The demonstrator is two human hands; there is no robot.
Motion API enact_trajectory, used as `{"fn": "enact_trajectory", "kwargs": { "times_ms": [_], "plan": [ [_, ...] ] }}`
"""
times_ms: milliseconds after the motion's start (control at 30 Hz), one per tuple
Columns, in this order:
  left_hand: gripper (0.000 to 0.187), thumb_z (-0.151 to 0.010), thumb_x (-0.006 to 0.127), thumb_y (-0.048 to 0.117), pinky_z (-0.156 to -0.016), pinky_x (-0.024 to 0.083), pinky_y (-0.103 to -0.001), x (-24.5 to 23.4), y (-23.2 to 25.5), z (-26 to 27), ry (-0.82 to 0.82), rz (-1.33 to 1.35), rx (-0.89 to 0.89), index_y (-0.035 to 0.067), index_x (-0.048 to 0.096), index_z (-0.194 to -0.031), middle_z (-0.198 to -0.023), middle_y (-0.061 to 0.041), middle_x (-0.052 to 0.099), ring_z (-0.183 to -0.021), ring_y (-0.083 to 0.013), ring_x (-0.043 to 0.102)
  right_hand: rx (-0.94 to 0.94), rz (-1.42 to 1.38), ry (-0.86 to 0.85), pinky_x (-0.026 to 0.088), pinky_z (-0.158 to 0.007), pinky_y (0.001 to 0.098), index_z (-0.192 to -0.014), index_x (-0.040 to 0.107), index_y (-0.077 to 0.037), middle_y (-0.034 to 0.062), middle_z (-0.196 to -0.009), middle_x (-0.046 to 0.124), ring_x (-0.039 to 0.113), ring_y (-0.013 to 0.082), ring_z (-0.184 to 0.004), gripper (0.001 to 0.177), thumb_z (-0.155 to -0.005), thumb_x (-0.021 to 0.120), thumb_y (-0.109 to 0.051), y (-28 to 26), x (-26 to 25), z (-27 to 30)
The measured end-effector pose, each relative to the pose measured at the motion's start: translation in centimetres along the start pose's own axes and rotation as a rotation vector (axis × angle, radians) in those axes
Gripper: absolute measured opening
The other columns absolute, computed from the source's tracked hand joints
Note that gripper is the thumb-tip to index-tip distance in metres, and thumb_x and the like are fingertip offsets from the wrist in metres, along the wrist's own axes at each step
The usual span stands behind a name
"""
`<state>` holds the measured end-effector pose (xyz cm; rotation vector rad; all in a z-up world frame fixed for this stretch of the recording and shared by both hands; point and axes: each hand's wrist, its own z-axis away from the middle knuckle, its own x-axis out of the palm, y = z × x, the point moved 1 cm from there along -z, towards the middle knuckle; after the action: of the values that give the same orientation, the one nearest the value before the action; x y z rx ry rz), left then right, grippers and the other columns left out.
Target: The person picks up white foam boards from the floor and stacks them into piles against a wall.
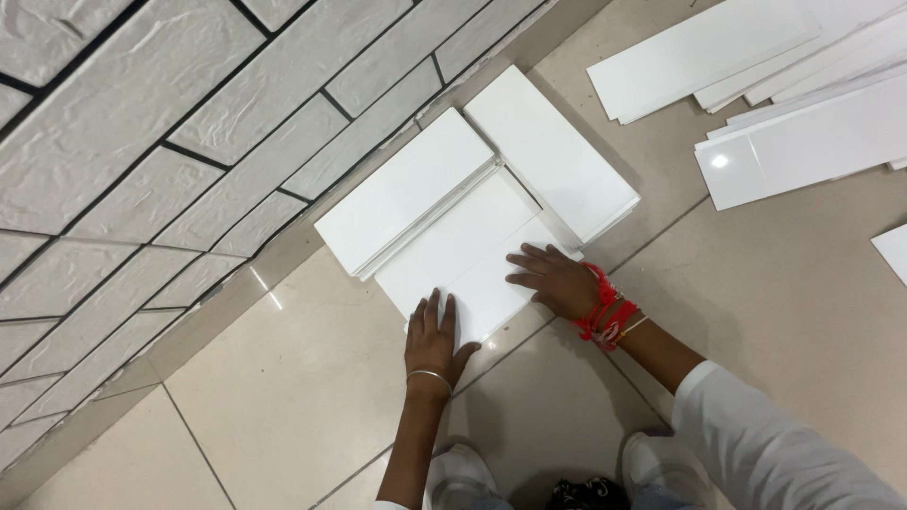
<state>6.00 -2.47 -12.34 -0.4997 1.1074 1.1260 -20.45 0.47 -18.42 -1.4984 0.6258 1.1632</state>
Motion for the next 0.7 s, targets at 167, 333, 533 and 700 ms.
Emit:
{"fn": "enact_trajectory", "kwargs": {
  "times_ms": [167,333,533,700],
  "plan": [
    [0.095,-0.082,0.078,0.049,-0.124,0.022,-0.045,0.1,0.1,0.3,0.045,0.036,0.012,0.011,0.031,-0.156,-0.167,-0.011,0.019,-0.153,-0.0324,0.019,0.033,-0.039,-0.02,0.03,-0.121,0.0454,-0.135,0.062,-0.02,-0.0005,-0.158,0.043,0.032,0.0245,-0.15,0.054,-0.083,0.075,-0.015,-0.1,-0.2,-0.1],
    [0.097,-0.082,0.076,0.05,-0.125,0.015,-0.046,0.1,0.4,0.6,0.041,0.055,0.015,0.011,0.027,-0.156,-0.166,-0.015,0.016,-0.154,-0.0312,0.014,0.067,-0.005,0.008,0.028,-0.12,0.0506,-0.136,0.06,-0.019,0.0038,-0.157,0.041,0.03,0.0276,-0.148,0.056,-0.082,0.075,-0.017,-2.6,-0.5,0.6],
    [0.09,-0.089,0.07,0.05,-0.124,0.015,-0.049,2.0,-0.1,0.6,0.125,0.045,0.059,0.01,0.028,-0.157,-0.166,-0.017,0.016,-0.154,-0.0325,0.013,0.09,0.009,0.04,0.028,-0.122,0.0514,-0.132,0.062,-0.022,0.002,-0.158,0.043,0.032,0.0265,-0.151,0.048,-0.086,0.072,-0.015,-4.1,0.2,0.8],
    [0.091,-0.089,0.071,0.048,-0.124,0.013,-0.05,1.3,0.5,0.6,0.051,0.049,0.023,0.01,0.025,-0.158,-0.166,-0.017,0.015,-0.154,-0.0331,0.012,0.112,-0.011,-0.023,0.027,-0.12,0.0529,-0.132,0.062,-0.019,0.0047,-0.159,0.04,0.029,0.0296,-0.15,0.047,-0.086,0.071,-0.014,-4.4,-0.1,0.4]
  ]
}}
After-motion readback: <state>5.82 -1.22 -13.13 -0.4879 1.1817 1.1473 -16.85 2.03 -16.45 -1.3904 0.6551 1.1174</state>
